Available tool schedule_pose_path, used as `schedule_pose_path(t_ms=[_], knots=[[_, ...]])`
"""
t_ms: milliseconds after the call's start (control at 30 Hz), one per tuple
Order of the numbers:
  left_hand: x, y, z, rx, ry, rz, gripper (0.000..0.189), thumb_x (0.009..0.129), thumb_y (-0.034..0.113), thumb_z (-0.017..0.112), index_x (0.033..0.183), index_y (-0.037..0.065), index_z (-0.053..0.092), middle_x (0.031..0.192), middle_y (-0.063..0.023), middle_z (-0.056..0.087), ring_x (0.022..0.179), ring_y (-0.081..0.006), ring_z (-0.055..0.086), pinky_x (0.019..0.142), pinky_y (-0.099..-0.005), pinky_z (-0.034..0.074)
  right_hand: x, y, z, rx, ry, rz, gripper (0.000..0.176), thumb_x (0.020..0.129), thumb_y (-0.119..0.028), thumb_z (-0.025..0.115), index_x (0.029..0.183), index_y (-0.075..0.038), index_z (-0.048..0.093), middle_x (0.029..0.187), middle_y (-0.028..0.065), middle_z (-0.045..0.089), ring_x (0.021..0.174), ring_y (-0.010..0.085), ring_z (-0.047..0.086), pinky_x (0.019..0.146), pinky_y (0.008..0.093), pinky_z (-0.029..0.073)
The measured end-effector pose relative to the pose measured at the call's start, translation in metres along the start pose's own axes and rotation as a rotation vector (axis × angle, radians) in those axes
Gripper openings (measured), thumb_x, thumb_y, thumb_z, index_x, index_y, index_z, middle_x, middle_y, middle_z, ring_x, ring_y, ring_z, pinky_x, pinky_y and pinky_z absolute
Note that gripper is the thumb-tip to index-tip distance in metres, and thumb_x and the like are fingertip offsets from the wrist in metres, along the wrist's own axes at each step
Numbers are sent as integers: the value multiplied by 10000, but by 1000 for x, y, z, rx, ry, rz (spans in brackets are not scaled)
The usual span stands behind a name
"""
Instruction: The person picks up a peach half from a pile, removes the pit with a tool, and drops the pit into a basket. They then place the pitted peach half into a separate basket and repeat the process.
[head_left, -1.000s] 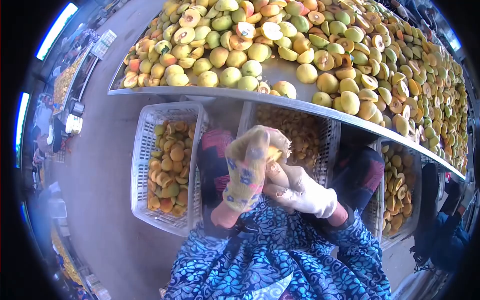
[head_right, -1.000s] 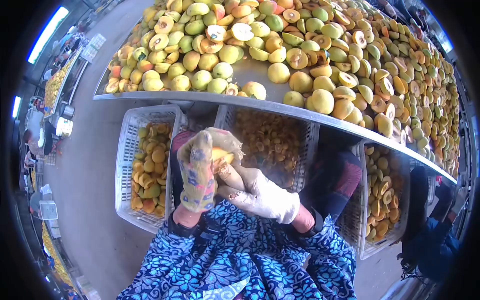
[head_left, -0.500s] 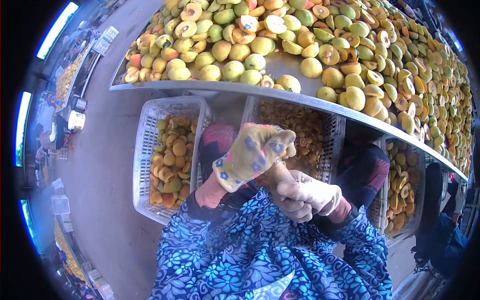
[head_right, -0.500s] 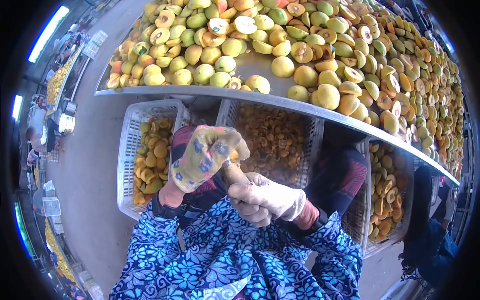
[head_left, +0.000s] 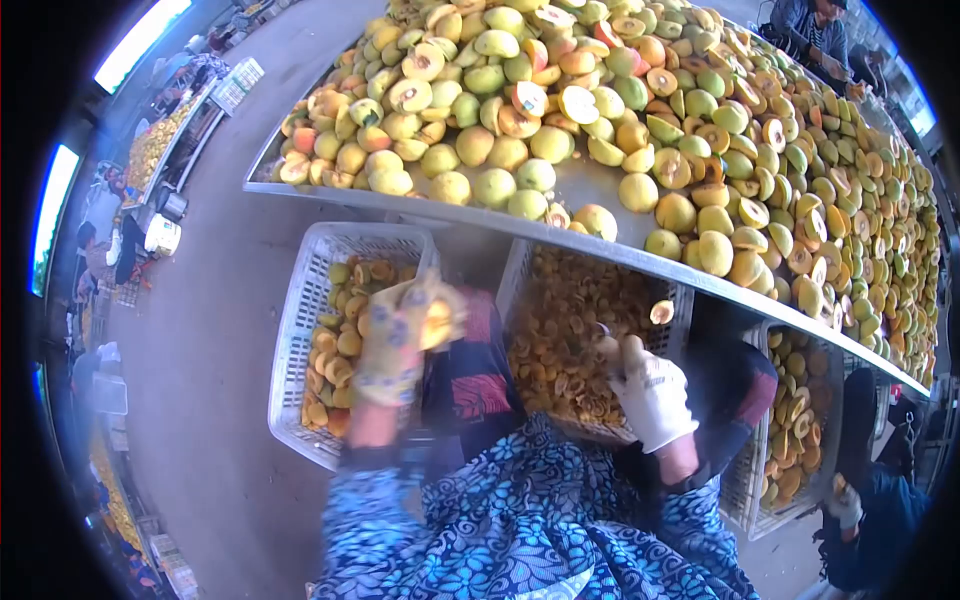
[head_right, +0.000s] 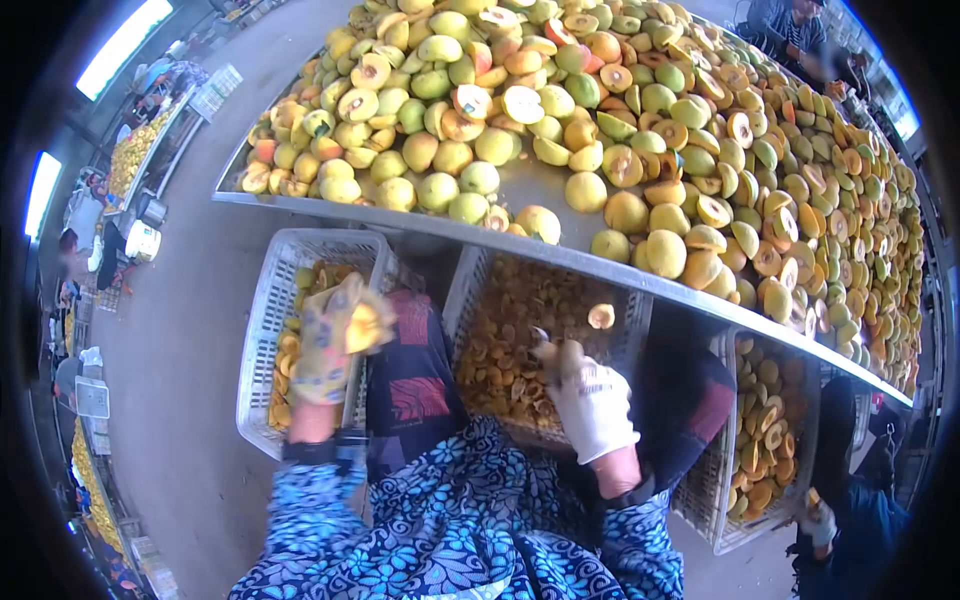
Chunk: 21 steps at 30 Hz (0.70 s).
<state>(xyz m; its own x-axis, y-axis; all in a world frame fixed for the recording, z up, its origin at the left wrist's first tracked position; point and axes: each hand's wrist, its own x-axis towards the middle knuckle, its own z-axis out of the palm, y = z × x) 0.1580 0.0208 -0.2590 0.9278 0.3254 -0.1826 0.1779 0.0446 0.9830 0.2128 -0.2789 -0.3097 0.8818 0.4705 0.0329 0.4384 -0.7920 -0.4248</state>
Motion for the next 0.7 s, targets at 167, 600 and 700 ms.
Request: schedule_pose_path(t_ms=[167,600,700], knots=[[4,32,-106,1442,142,555,423,853,372,721,1098,31,662,1065,-165,688,965,-317,667,844,-383,528,-19,-4,5,230,53,130,215,843,-139,684,883,-64,486,660,213,607,635,425,612,544,486,468],[193,6,-16,1285,90,307,475,842,401,699,1187,81,634,1074,-143,692,984,-321,666,853,-437,528,-7,-15,33,352,-235,123,246,857,-216,685,927,-60,509,732,225,636,697,438,624,599,514,467],[178,2,-28,470,142,357,510,877,415,664,1241,65,596,1090,-152,679,958,-304,674,820,-426,548,-3,-11,31,555,-230,151,210,878,-178,664,931,-38,516,749,227,629,727,433,631,617,478,472]])
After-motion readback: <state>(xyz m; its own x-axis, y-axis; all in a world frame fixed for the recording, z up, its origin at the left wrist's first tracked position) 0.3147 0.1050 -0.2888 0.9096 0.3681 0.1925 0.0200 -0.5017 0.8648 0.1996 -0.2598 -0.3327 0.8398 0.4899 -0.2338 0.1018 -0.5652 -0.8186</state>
